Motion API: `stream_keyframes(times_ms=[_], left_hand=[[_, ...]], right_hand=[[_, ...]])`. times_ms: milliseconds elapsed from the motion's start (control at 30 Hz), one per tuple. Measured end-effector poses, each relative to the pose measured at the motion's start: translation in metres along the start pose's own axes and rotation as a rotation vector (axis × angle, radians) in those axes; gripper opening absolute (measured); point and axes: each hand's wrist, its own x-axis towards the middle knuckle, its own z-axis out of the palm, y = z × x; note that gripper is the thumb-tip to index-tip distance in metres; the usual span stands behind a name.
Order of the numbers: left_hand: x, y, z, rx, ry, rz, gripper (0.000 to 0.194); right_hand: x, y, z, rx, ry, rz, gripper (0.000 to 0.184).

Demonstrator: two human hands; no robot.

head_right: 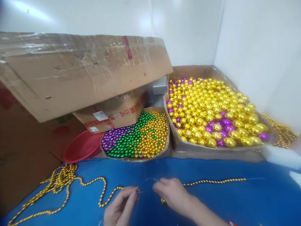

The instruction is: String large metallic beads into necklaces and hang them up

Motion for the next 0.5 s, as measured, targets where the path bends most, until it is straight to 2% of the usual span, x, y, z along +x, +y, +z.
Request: stream_keyframes(times_ms=[133,267,333,400,500], left_hand=[[0.007,-0.017,-0.002,0.065,-0.086,-0.069,0.028],[0.029,-0.049,0.005,0.406,-0.239,0.043,0.027],[0.041,-0.059,0.014,0.455,-0.305,0.09,0.023],[0.047,-0.059,0.026,0.432,-0.374,0.101,0.022],[0.045,-0.043,0.046,0.346,-0.514,0.113,0.026]], right_hand=[[-0.001,0.006,-0.011,0.083,0.054,0.015,0.024],[-0.006,0.004,-0.029,0.206,0.177,0.1,0.026],[-0.008,0.002,-0.038,0.256,0.227,0.14,0.027],[-0.007,-0.001,-0.047,0.303,0.257,0.173,0.027],[0.0,-0.01,-0.058,0.38,0.262,0.196,0.029]])
